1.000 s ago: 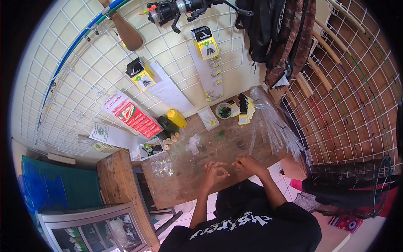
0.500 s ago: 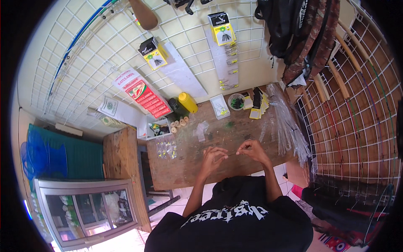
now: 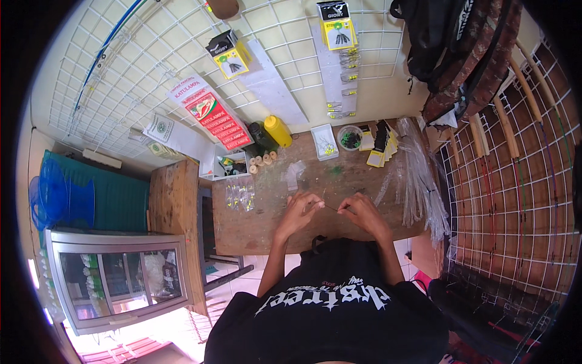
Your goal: Assembling a fishing lure by attaching components together at a workbench.
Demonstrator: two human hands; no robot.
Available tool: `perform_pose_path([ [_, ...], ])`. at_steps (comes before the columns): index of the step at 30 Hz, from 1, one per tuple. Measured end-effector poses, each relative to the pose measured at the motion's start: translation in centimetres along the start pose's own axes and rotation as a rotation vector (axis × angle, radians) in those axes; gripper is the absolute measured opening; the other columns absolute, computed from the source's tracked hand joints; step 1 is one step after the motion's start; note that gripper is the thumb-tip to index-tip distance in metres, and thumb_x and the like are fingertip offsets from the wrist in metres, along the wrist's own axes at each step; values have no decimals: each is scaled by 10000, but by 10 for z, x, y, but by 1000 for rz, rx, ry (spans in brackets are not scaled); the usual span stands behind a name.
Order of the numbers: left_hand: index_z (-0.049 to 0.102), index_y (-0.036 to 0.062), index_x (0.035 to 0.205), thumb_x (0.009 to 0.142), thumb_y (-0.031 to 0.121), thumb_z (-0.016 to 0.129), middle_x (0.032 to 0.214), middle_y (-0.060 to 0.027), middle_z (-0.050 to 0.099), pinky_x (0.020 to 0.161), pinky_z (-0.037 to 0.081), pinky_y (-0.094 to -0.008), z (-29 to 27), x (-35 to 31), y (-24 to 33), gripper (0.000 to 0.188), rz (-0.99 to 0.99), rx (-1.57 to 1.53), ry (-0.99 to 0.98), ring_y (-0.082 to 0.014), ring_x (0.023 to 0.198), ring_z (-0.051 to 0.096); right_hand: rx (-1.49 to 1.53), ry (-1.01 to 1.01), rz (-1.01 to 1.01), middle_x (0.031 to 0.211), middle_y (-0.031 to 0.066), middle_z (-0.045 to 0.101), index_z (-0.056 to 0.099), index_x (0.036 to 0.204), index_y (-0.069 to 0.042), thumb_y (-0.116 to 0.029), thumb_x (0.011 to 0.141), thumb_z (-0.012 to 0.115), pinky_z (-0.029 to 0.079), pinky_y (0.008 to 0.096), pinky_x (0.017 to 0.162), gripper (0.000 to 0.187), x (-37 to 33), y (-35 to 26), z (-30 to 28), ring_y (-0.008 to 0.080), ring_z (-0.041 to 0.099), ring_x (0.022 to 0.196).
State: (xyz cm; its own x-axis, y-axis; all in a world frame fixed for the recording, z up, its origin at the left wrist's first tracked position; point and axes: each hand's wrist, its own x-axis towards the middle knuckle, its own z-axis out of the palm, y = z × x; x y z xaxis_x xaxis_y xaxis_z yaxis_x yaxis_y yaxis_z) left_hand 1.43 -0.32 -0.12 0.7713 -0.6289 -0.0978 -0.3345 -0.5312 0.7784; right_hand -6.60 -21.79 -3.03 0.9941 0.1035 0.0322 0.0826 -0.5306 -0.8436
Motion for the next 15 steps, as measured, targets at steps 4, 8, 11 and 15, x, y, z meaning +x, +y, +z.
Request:
perform_pose_path([
  [4, 640, 77, 922, 904, 246, 594, 892, -52, 624, 822, 347, -340, 1, 2, -8, 176, 10, -68, 67, -213, 895, 535, -85, 41, -37, 891, 106, 632, 631, 863, -50, -168, 818, 660, 411, 411, 846, 130, 8, -10, -8, 313, 553, 919],
  [8, 637, 51, 924, 926, 221, 571, 914, -44, 635, 765, 402, -304, 2, -2, -18, 182, -49, -369, 38, -161, 888, 562, -30, 151, -105, 883, 122, 615, 614, 884, -41, -154, 847, 633, 414, 410, 813, 121, 17, -29, -18, 318, 552, 893],
  [11, 638, 33, 930, 932, 208, 564, 931, -31, 642, 783, 409, -278, 2, -4, -15, 189, -55, -399, 28, -124, 897, 564, 10, 245, -98, 874, 139, 605, 589, 910, -32, -143, 874, 602, 416, 415, 797, 117, 21, -33, -13, 323, 552, 872],
  [15, 643, 25, 949, 928, 201, 573, 939, -43, 650, 819, 417, -272, 2, -4, -3, 190, -22, -463, 20, -128, 911, 571, 174, 278, -46, 852, 162, 586, 513, 953, -2, -113, 928, 523, 415, 417, 786, 114, 24, -30, -4, 337, 552, 845],
])
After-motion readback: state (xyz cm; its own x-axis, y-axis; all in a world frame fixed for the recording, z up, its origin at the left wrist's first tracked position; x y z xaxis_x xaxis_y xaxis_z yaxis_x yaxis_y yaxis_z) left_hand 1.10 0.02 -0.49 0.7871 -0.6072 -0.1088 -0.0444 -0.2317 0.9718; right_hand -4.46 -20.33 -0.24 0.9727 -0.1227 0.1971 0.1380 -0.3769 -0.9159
